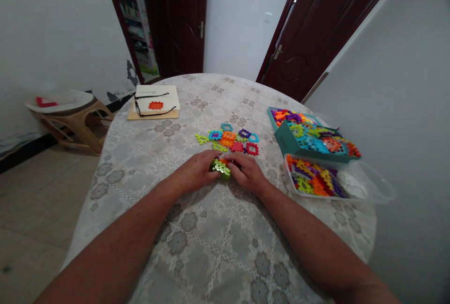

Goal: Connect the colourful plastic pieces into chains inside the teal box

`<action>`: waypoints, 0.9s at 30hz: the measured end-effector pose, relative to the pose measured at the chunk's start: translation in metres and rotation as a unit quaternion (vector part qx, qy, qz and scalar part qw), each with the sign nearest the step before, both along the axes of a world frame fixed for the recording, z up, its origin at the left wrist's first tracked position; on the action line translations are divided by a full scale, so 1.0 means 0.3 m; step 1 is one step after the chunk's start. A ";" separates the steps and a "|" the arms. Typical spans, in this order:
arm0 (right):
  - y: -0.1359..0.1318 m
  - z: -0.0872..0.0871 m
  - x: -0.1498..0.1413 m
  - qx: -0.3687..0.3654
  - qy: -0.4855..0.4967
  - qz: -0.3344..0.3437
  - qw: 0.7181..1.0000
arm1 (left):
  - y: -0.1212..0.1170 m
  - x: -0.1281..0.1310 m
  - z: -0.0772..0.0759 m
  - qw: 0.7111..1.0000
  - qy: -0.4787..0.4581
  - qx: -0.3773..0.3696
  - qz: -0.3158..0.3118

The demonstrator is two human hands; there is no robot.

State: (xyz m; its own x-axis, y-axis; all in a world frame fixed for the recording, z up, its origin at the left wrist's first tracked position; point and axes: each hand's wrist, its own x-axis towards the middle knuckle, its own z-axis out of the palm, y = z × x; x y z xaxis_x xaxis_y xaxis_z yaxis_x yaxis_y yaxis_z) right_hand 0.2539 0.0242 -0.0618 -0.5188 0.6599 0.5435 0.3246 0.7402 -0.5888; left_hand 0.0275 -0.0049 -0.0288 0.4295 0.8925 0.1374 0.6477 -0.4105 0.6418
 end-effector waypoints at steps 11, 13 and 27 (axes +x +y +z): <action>0.074 -0.037 0.057 0.062 -0.124 -0.329 0.934 | 0.010 -0.005 -0.006 0.999 0.036 -0.012 -0.017; 0.094 -0.057 0.079 0.042 -0.197 -0.382 0.902 | 0.009 -0.005 -0.001 0.999 0.034 -0.010 -0.014; 0.141 -0.040 0.129 -0.012 -0.217 -0.445 0.869 | 0.034 -0.018 -0.030 0.999 0.030 0.007 -0.019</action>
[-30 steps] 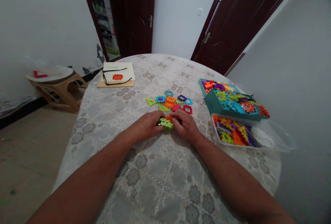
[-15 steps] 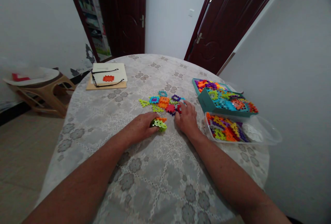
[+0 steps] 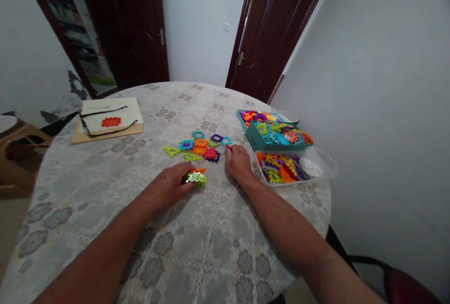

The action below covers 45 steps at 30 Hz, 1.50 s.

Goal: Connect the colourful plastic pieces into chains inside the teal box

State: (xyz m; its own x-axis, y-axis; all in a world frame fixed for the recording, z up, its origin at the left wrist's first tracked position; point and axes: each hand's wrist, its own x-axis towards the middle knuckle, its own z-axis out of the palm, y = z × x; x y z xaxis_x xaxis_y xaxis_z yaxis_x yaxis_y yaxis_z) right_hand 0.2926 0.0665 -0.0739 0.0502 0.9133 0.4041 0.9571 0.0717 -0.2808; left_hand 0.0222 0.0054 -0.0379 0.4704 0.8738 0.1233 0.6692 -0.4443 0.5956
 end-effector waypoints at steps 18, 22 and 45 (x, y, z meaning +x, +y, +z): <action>-0.170 0.083 -0.135 -0.061 0.168 0.430 0.885 | 0.010 -0.006 -0.037 0.999 -0.014 -0.019 0.035; -0.166 0.061 -0.143 -0.063 0.140 0.445 0.882 | 0.005 0.001 -0.043 0.999 -0.020 -0.016 0.036; 0.153 0.357 0.699 0.053 0.049 -0.099 0.992 | 0.010 0.007 -0.029 0.999 -0.036 -0.005 -0.002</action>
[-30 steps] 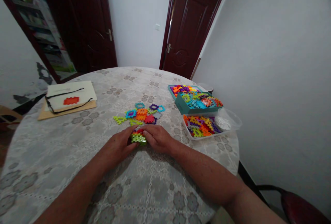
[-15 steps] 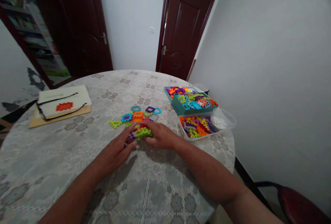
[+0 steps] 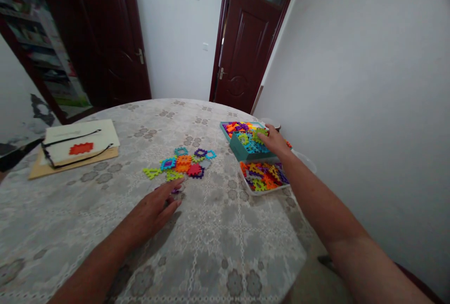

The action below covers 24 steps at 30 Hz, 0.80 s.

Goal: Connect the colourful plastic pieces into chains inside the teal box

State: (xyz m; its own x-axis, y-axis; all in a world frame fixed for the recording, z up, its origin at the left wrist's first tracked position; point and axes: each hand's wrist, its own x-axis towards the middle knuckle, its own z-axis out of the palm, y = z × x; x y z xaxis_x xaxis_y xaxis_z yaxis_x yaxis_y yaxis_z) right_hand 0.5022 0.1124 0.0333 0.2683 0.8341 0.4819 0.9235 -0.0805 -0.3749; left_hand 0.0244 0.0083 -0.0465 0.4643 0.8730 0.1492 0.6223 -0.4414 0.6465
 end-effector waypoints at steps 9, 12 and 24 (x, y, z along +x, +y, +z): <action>0.047 -0.165 0.017 0.071 -0.164 0.004 0.984 | -0.007 -0.002 0.011 1.000 0.019 0.024 -0.003; 0.055 -0.173 0.018 0.064 -0.188 -0.013 0.980 | -0.009 -0.002 0.005 0.999 0.021 0.034 -0.007; 0.088 -0.157 -0.031 0.034 -0.175 -0.061 0.982 | -0.015 -0.016 0.001 0.998 0.031 0.053 -0.021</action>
State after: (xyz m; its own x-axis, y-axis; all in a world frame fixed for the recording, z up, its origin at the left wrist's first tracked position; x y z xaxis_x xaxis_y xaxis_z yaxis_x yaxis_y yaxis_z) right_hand 0.4930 0.1389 -0.0139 0.1732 0.7690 0.6153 0.9817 -0.1853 -0.0448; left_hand 0.0197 0.0039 -0.0464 0.5113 0.8334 0.2097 0.6391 -0.5319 0.5556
